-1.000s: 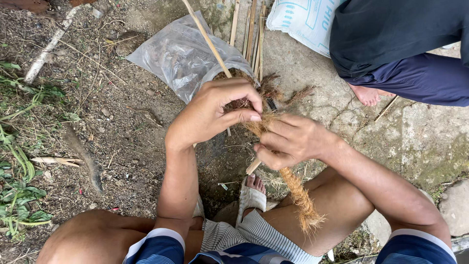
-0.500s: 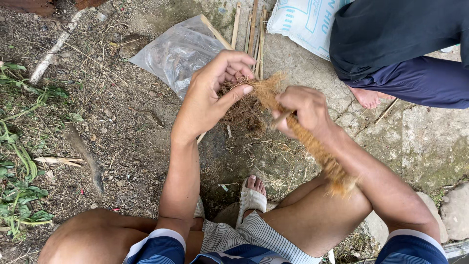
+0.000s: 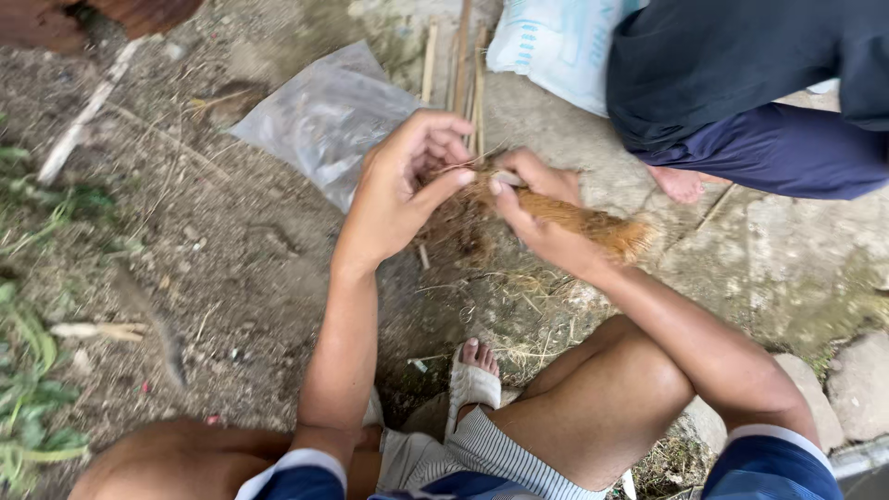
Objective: The person sits on the ground and assembles a broom by hand, wrapping fibrous material around a wooden stick. They repeatedly add more fibers from a plastic bag and secure them by twisting and pressing the bundle along the stick.
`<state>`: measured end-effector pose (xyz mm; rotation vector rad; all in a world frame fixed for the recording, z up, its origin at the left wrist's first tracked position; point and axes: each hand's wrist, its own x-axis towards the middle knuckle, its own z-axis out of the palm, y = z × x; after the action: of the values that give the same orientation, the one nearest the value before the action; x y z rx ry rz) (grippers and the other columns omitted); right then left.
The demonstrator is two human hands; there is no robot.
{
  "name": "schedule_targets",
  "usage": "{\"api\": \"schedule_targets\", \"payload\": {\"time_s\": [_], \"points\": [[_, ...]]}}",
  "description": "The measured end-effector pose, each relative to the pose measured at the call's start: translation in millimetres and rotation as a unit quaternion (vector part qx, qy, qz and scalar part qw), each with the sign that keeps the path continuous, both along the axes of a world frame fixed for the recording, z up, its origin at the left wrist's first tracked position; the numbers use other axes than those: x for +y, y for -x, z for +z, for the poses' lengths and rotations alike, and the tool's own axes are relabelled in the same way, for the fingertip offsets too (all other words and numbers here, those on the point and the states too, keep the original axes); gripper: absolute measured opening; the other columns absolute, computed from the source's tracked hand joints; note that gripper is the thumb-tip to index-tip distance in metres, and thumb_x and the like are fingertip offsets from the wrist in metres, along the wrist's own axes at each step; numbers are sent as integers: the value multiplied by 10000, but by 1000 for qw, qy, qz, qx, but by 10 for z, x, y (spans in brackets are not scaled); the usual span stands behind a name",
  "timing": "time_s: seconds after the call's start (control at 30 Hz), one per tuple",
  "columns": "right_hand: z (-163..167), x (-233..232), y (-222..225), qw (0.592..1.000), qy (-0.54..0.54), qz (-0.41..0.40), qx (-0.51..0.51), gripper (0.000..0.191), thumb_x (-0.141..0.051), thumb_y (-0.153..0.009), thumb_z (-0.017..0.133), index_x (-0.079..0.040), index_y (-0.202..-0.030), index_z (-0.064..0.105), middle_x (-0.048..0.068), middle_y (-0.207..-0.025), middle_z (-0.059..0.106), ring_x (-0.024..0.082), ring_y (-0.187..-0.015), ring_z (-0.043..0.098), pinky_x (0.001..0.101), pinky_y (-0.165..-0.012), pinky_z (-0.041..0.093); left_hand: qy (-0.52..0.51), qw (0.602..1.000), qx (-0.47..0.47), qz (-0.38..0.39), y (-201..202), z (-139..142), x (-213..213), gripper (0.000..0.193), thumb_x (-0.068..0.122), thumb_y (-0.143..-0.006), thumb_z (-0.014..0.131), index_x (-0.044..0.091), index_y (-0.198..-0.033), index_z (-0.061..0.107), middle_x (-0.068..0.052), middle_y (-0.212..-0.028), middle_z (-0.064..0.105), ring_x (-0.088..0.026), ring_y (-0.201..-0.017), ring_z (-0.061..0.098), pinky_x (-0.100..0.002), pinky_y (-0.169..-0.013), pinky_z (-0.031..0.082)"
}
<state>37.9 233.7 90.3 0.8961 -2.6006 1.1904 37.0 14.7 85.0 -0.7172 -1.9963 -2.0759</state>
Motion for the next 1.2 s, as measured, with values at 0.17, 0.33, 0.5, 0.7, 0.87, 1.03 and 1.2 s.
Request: {"api": "schedule_targets", "payload": {"time_s": [0.17, 0.33, 0.5, 0.7, 0.87, 1.03, 1.2], "points": [[4, 125, 41, 1000, 5, 11, 14, 113, -158, -1068, 601, -50, -1036, 588, 41, -757, 587, 104, -615, 572, 287, -548, 450, 18, 1000, 12, -1, 36, 57, 171, 226, -55, -958, 702, 5, -1173, 669, -43, -1077, 616, -100, -970, 612, -232, -844, 511], [76, 132, 76, 1000, 23, 15, -12, 137, -183, -1035, 620, -56, -1066, 582, 34, -770, 626, 103, -629, 599, 286, -543, 473, -15, 999, -42, -14, 74, 9, 249, 119, -38, -969, 687, -4, -1075, 647, -16, -1024, 642, -67, -935, 621, -212, -814, 516], [143, 137, 64, 1000, -2, 9, -10, 238, -201, -1000, 668, -29, -1132, 568, 47, -779, 658, 110, -627, 645, 308, -532, 492, -30, 996, -82, -16, 99, -64, 292, 115, -35, -953, 700, 11, -1039, 639, 8, -937, 653, -49, -862, 605, -205, -763, 509], [63, 158, 112, 999, -3, 34, -42, 131, -147, -1023, 616, -39, -1092, 588, 19, -765, 628, 107, -549, 590, 271, -490, 457, -27, 996, -88, -8, 101, -92, 356, 125, -27, -927, 710, 21, -998, 619, 20, -935, 661, -39, -837, 613, -201, -736, 519], [7, 157, 101, 996, 48, 64, 24, 73, -138, -1060, 600, -69, -1079, 588, 18, -806, 585, 88, -591, 547, 255, -480, 444, -83, 991, -100, 4, 62, -166, 333, 86, -4, -984, 689, 24, -1020, 616, 29, -924, 628, -27, -836, 583, -185, -749, 489], [67, 152, 65, 999, 21, -6, -25, 112, -153, -1045, 599, -72, -969, 588, -14, -701, 561, 59, -569, 532, 257, -491, 420, -109, 991, -81, 11, 92, -187, 256, 70, 15, -1026, 658, 22, -1072, 606, 37, -970, 622, -19, -877, 566, -184, -777, 477], [154, 115, 16, 998, 42, -8, -36, 108, -124, -1050, 601, -22, -1021, 579, 13, -769, 528, 86, -695, 473, 281, -614, 408, -50, 998, -40, 7, 13, -50, 173, 97, 20, -1021, 671, 34, -1108, 630, 22, -993, 609, -58, -925, 562, -222, -833, 479]]}}
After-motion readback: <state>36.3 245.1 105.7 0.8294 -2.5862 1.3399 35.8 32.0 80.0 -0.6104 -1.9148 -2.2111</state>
